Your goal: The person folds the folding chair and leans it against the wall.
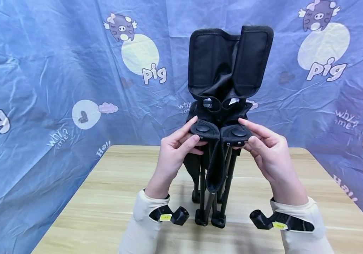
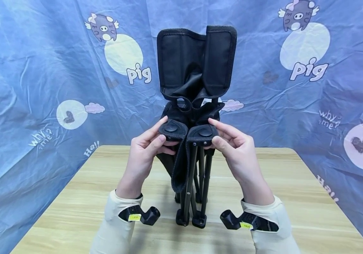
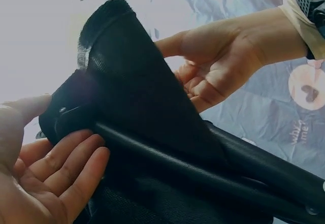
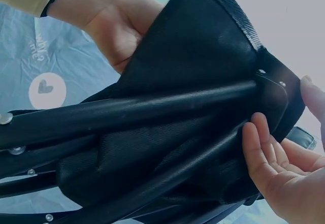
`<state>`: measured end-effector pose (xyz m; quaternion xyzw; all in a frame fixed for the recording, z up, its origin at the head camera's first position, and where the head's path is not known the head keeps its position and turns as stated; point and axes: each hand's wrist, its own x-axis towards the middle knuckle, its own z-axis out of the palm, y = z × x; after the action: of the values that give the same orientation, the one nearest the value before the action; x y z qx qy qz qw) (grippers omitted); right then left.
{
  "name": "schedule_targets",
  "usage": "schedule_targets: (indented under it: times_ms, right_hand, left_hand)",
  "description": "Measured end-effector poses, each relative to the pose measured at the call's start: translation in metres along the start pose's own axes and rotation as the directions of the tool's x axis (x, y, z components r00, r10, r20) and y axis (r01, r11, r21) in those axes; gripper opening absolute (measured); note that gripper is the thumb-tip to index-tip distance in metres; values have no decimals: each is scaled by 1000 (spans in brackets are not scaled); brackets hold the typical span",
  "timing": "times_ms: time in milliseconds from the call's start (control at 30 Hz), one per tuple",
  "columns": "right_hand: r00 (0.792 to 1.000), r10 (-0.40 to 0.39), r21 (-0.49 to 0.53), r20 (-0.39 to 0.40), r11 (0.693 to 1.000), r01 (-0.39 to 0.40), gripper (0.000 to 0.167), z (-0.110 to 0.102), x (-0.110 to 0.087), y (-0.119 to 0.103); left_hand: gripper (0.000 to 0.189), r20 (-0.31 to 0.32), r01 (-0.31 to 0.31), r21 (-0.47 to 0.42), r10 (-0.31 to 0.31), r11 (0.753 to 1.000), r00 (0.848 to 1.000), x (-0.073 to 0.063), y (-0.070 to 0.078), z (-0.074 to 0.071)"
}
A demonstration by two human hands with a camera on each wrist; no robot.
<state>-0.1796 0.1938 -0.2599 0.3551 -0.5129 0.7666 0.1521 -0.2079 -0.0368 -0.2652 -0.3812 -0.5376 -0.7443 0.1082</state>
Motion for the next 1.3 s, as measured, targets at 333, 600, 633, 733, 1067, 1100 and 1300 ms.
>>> schedule_targets:
  times_ms: [333,600,633,733,1067,1100,1300]
  right_hand:
    - [998,-29,126,52,992,23,36,-4,-5,-1]
    - [989,-70,237,128,971,38,40,-8,-9,-3]
    - [988,-71,240,135,970,37,40,-8,-10,-3]
    - [986,-81,241,145,969,44,40,-9,-11,-3]
    - [982,-118,257,149,963,76,40,-21,-22,1]
    - [981,-117,251,154,965,75,40,-23,-24,1]
    - [980,-108,212,168,975,71,41,-28,-33,6]
  left_hand:
    - [70,18,-27,-10,27,1000,999,-6,-1,-7]
    - [83,65,-14,-24,16,1000,998,-11,1,-12]
    - [83,69,-12,-26,14,1000,998,-12,1,-13]
    - [82,75,-1,-33,4,999,997,-15,0,-15]
    - [64,86,13,-38,-9,999,996,-33,-7,-25]
    - [62,86,15,-38,-11,999,996,-35,-7,-26]
    - [57,54,25,-35,-23,999,998,-45,-11,-30]
